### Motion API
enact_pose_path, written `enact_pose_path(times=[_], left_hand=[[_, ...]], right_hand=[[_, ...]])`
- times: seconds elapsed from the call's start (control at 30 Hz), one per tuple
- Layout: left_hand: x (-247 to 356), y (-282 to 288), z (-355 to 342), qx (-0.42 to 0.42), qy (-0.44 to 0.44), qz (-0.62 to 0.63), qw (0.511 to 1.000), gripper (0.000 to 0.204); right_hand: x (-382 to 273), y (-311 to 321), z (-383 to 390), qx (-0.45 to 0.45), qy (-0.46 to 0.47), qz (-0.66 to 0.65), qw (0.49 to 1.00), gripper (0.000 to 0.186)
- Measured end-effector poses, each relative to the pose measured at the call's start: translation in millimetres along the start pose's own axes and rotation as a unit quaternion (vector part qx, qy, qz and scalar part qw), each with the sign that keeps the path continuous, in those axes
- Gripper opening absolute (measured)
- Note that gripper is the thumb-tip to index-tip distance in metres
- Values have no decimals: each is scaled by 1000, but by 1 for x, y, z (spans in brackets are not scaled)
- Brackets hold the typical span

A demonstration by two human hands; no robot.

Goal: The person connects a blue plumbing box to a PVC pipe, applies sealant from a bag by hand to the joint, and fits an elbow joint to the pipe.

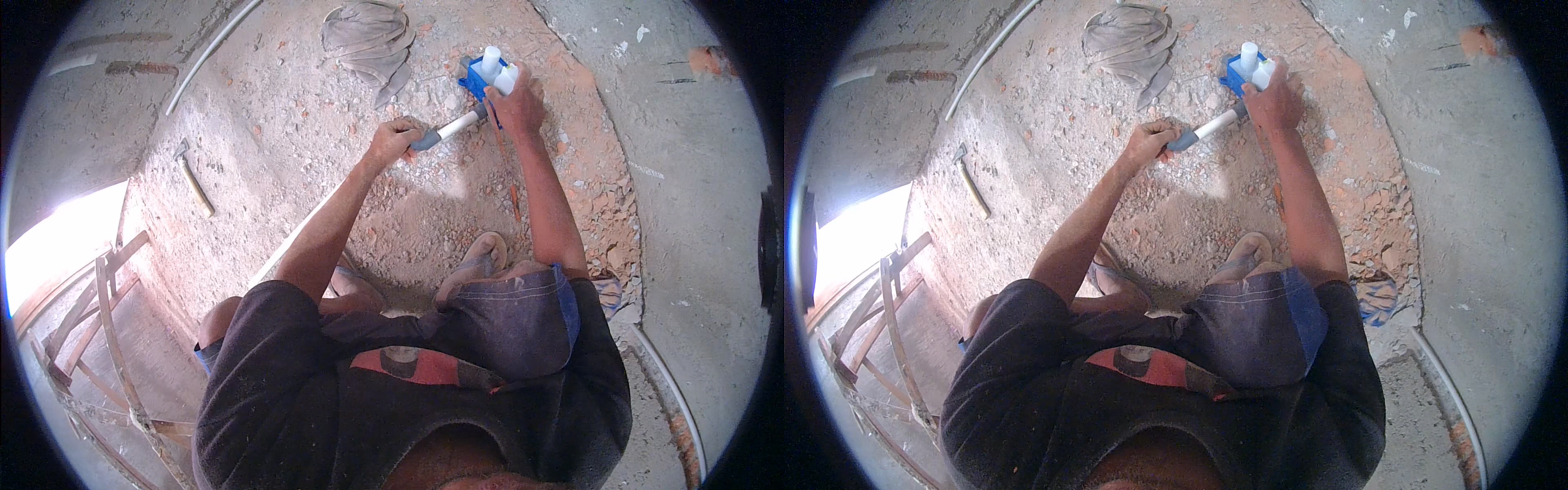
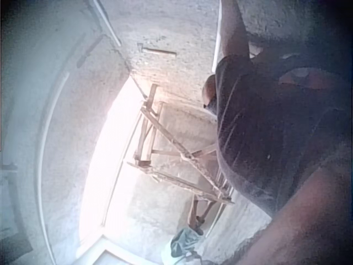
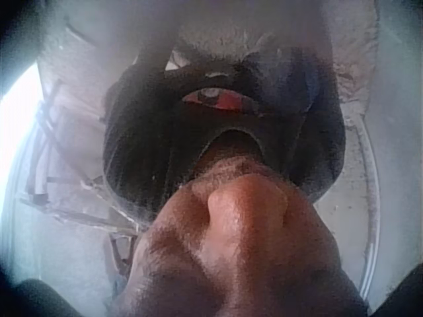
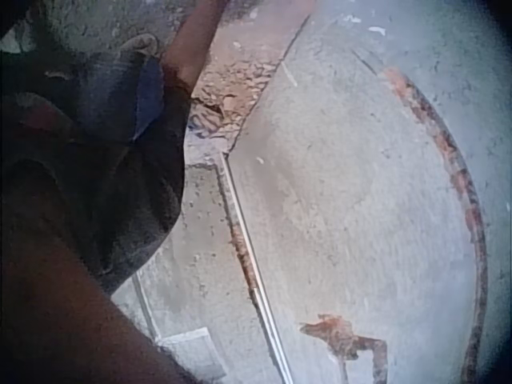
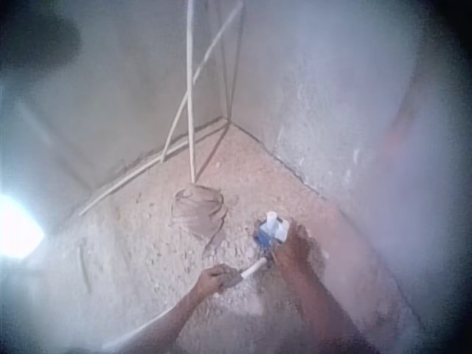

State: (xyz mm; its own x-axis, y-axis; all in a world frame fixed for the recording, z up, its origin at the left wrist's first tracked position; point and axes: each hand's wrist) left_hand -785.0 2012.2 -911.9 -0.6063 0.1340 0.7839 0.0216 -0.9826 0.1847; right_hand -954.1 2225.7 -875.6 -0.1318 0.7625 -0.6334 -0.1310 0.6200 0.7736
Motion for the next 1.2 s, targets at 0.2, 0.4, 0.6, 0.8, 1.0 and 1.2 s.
enact_pose_path(times=[0.2,0.4,0.6,0.8,1.0,1.2], left_hand=[[-1,-6,0,1,8,45,999,19],[-6,-19,-1,19,-7,10,1000,21],[-1,-22,1,43,38,11,998,19],[11,-28,6,79,4,-19,997,17],[-20,-41,-6,84,-53,19,995,20],[-37,-48,-11,102,-56,12,993,20]], right_hand=[[-1,0,0,5,5,12,1000,82],[-6,4,2,-1,6,25,1000,82],[-7,5,4,5,20,14,1000,82],[-2,1,3,43,46,32,998,79],[-3,1,7,24,54,16,998,78],[2,2,-3,-3,47,-2,999,70]])
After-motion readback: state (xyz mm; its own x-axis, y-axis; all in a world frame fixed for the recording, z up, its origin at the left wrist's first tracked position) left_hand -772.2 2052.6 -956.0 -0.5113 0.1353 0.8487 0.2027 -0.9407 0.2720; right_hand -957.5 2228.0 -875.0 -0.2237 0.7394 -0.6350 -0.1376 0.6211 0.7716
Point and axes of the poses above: each hand's wrist, its own z-axis away from the middle knuckle, its own y-axis out of the back of the hand, x = y × z, and after that the axes turned 12 degrees about -z, right-handed
